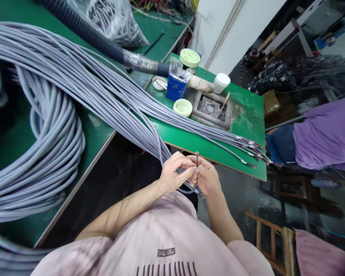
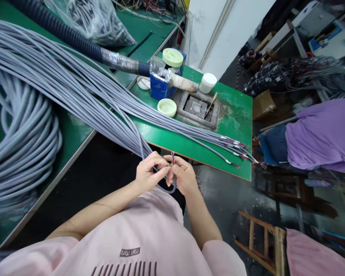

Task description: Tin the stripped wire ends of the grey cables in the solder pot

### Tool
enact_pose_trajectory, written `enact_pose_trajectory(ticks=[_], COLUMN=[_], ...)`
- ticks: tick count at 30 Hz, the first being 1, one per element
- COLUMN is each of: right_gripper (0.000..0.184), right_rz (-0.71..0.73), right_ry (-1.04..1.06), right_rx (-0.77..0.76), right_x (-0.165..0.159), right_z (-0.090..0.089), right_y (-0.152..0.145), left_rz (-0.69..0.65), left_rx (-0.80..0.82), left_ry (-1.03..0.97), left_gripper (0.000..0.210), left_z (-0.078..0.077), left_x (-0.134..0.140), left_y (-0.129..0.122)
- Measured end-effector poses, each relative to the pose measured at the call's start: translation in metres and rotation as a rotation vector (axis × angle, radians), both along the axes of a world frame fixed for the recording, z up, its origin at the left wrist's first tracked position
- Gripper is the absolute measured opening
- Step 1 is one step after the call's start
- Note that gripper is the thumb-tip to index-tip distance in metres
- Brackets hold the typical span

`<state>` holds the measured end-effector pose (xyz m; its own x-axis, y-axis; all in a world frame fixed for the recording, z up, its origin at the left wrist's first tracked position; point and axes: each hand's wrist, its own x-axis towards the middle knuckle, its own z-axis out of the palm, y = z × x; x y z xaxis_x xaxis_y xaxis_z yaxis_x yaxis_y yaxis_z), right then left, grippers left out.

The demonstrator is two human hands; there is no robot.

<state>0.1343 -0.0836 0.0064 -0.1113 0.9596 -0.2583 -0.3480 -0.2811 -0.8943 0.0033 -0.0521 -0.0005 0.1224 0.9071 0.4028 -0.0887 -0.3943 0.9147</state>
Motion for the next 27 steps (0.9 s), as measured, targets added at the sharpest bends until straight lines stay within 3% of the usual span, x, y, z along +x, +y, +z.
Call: enact_pose_trajectory(ticks=[2, 7, 15, 21, 27], right_gripper=[0.038, 0.028, 0.008, 0.009, 0.015], right_rz=[-0.088, -0.241, -0.278, -0.274, -0.198], right_ry=[-0.033, -0.233, -0.734, -0.699, -0.634], right_rx=[0.028, 0.175, 0.523, 0.568, 0.545], right_x=[-0.004, -0.004, 0.005, 0.002, 0.002], right_z=[0.001, -0.003, 0.016, 0.014, 0.026], right_y=[0.003, 0.006, 0.010, 0.025, 0.055], left_rz=[-0.025, -0.257, -0.171, -0.181, -0.219], left_rx=[-0.135, -0.498, -0.549, -0.686, -0.707], left_ry=[-0.091, -0.428, -0.438, -0.540, -0.660], left_gripper=[0.016, 0.026, 0.025, 0.025, 0.021], left_z=[-0.002, -0.001, -0.004, -0.015, -0.009], left_x=[0.003, 0.008, 0.005, 0.010, 0.012], left_y=[-0.004, -0.002, 0.009, 0.015, 0.031])
